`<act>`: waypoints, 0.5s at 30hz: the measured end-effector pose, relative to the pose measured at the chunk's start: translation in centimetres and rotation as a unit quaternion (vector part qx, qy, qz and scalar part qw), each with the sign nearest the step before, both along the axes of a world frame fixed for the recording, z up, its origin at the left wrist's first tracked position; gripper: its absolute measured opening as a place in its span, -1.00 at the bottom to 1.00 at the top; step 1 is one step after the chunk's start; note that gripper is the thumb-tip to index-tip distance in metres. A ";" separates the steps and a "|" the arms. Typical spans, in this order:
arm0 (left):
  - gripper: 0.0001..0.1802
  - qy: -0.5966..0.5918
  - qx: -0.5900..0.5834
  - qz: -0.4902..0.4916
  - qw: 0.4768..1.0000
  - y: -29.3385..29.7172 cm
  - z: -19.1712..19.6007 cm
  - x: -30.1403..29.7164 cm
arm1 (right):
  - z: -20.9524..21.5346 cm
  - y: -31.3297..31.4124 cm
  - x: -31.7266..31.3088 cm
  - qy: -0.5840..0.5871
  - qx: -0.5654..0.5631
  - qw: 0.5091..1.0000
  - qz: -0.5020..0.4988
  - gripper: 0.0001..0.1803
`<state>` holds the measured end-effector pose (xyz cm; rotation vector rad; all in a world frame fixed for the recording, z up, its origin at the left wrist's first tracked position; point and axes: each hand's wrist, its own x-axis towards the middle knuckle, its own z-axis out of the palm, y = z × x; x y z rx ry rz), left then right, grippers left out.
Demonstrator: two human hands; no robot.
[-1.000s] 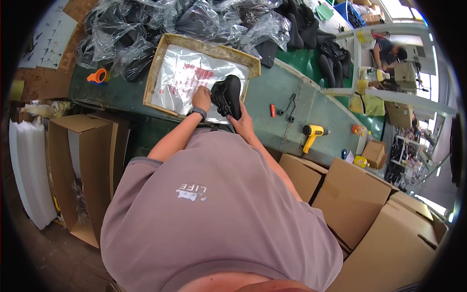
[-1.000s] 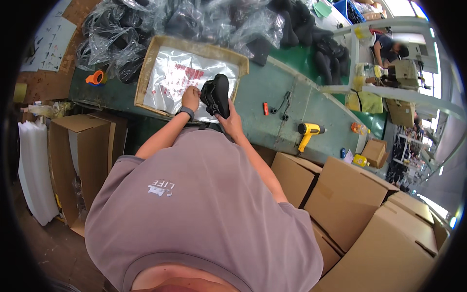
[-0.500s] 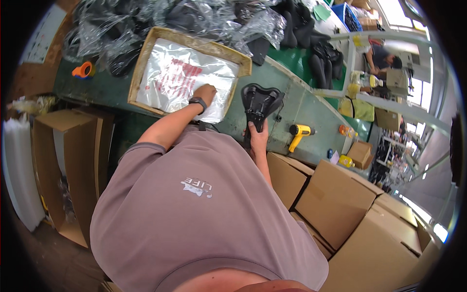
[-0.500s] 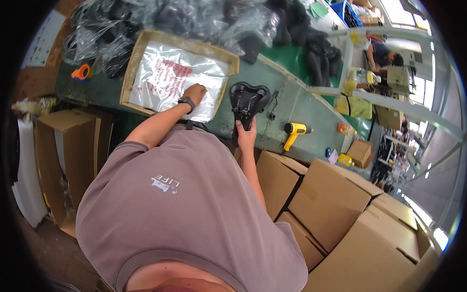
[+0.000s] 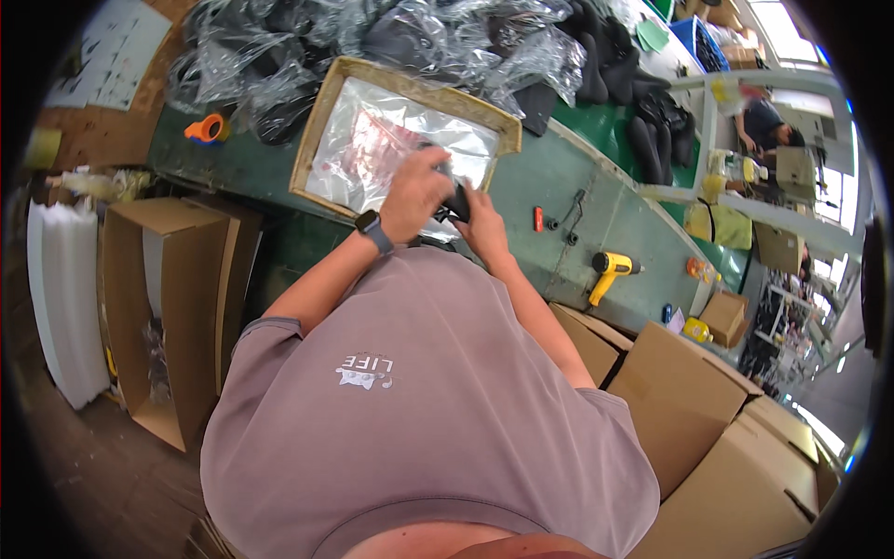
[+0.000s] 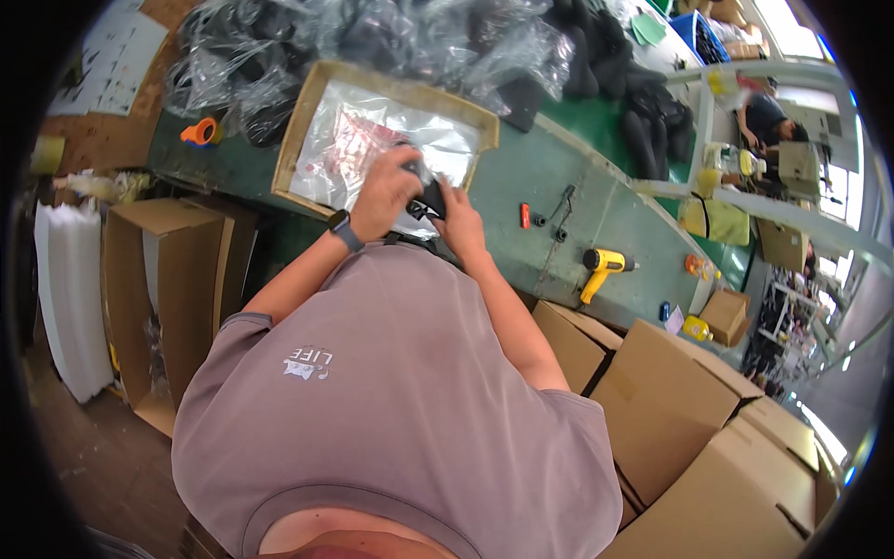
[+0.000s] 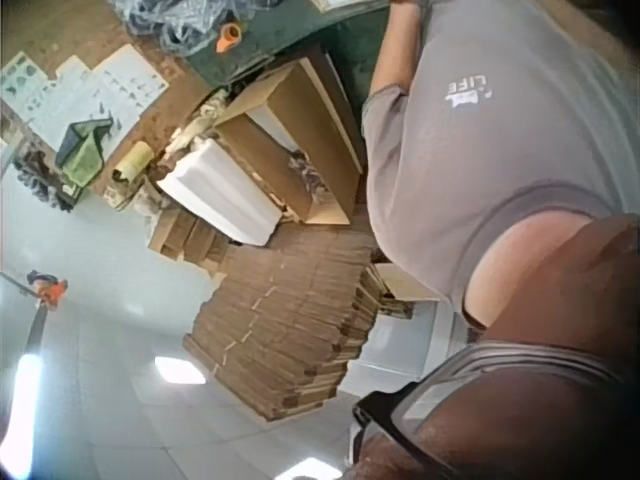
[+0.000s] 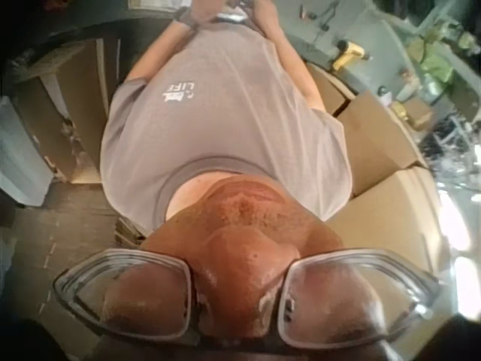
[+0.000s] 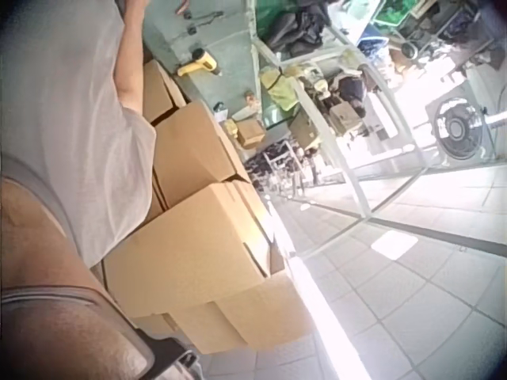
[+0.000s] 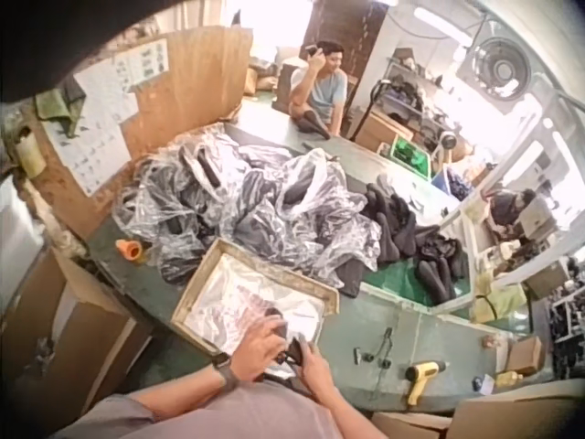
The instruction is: Packaging bicycle seats into individual plastic bags and placing them in boxes.
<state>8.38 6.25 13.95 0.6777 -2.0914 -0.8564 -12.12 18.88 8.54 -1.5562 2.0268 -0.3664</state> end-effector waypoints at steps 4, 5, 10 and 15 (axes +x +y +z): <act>-0.94 0.004 0.057 -0.009 0.998 3.6 8.1 6.2 | 2.2 -1.7 0.3 -0.313 0.000 0.926 -0.213 0.24; -0.87 0.029 0.129 0.039 0.990 4.5 8.5 8.3 | 5.7 -2.4 0.9 -0.463 0.087 0.838 -0.274 0.14; -0.75 0.236 0.633 -0.068 0.734 6.5 8.1 11.9 | 9.9 -3.1 1.7 -0.553 -0.013 0.790 -0.265 -0.19; 0.31 0.194 0.451 -0.031 0.870 0.5 10.2 0.9 | 13.2 -2.6 3.6 -0.299 -0.202 0.931 -0.051 -0.33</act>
